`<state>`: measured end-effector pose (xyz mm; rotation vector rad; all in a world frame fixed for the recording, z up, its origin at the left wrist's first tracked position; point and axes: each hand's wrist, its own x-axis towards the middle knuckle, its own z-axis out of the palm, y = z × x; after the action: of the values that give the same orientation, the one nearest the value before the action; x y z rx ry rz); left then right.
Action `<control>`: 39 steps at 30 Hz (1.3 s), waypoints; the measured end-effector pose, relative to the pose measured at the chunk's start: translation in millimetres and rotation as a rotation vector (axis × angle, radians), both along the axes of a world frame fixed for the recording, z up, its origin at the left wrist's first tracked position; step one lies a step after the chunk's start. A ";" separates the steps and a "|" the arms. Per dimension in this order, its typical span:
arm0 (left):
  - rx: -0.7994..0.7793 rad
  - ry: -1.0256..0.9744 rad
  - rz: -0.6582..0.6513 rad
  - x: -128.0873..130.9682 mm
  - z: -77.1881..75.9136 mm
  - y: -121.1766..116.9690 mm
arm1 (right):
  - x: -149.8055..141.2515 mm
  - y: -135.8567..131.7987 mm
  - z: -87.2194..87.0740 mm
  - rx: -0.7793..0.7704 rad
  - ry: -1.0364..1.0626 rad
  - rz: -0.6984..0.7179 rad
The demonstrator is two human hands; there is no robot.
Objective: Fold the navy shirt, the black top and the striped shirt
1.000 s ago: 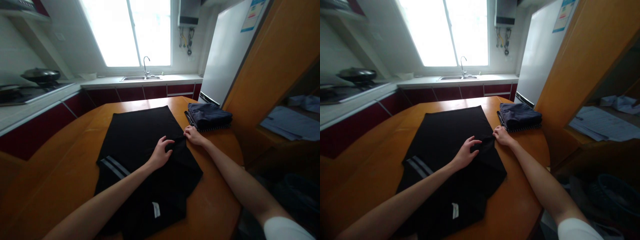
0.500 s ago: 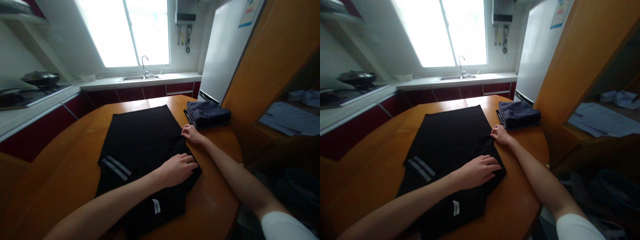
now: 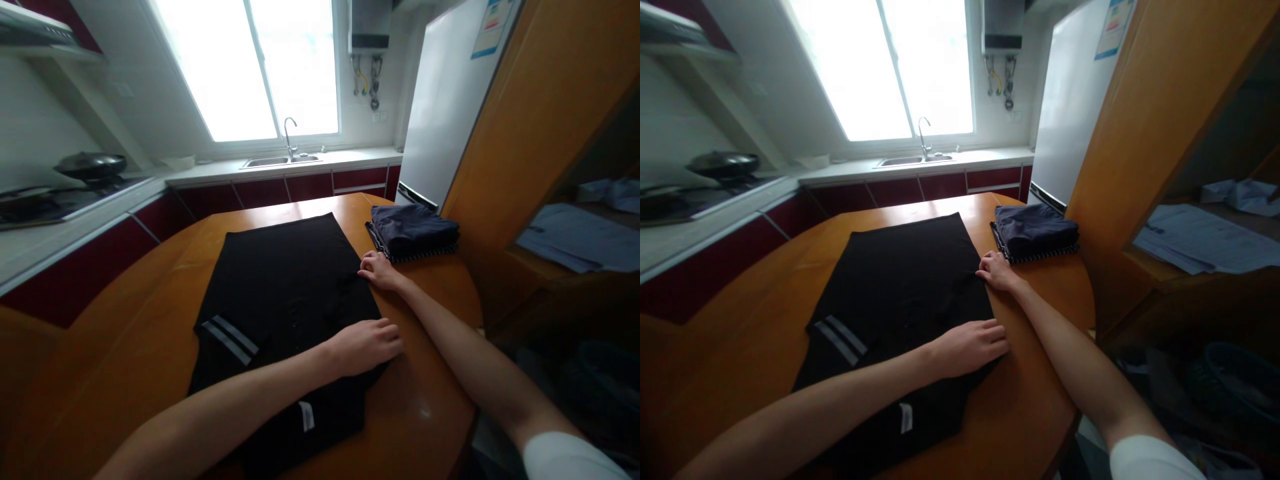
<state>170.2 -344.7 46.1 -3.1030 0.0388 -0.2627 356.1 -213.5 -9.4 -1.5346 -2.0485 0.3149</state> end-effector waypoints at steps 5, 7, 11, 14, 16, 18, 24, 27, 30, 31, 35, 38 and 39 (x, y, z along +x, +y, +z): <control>-0.332 -0.168 0.279 -20.7 12.6 34.7 | -1.0 0.3 -0.1 0.000 0.030 -0.018; -0.405 -0.265 0.566 -33.7 12.2 62.4 | -1.2 0.7 0.6 0.008 0.044 -0.026; -0.468 -0.238 0.896 -50.5 1.4 117.8 | -1.9 1.6 3.0 0.021 0.065 -0.043; -0.553 -0.169 0.944 -46.9 -5.7 143.1 | -2.6 1.1 5.0 0.021 0.044 -0.051; -0.653 -0.138 0.967 -40.3 -7.8 153.0 | -2.9 0.2 5.8 0.027 0.026 -0.053; -0.735 -0.128 0.975 -34.1 -9.1 159.6 | -2.9 -0.7 6.0 0.032 0.015 -0.054; -0.784 -0.123 0.950 -33.4 -8.4 165.7 | -2.8 -4.4 6.6 0.005 -0.027 -0.059; -0.734 -0.193 0.917 -55.7 6.9 167.4 | -7.8 -10.9 10.3 0.034 0.001 -0.071; -0.708 -0.330 0.928 -99.5 29.8 169.9 | -20.4 -21.9 17.2 0.113 0.028 -0.052; -0.705 -0.378 0.952 -117.2 36.5 169.5 | -26.3 -26.3 19.7 0.128 0.022 -0.040; -0.626 -0.488 1.078 -184.1 45.4 154.9 | -53.2 -44.5 24.1 0.105 -0.089 -0.011; -0.557 -0.482 1.154 -216.8 32.0 131.9 | -69.7 -56.8 17.1 0.035 -0.212 -0.001; -0.521 -0.474 1.170 -223.8 25.1 123.4 | -73.3 -60.2 13.5 -0.004 -0.249 -0.014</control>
<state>-53.6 -221.2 71.2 -2.7249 -1.9676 -0.9961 282.8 -273.7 4.1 -1.6608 -2.2247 0.1271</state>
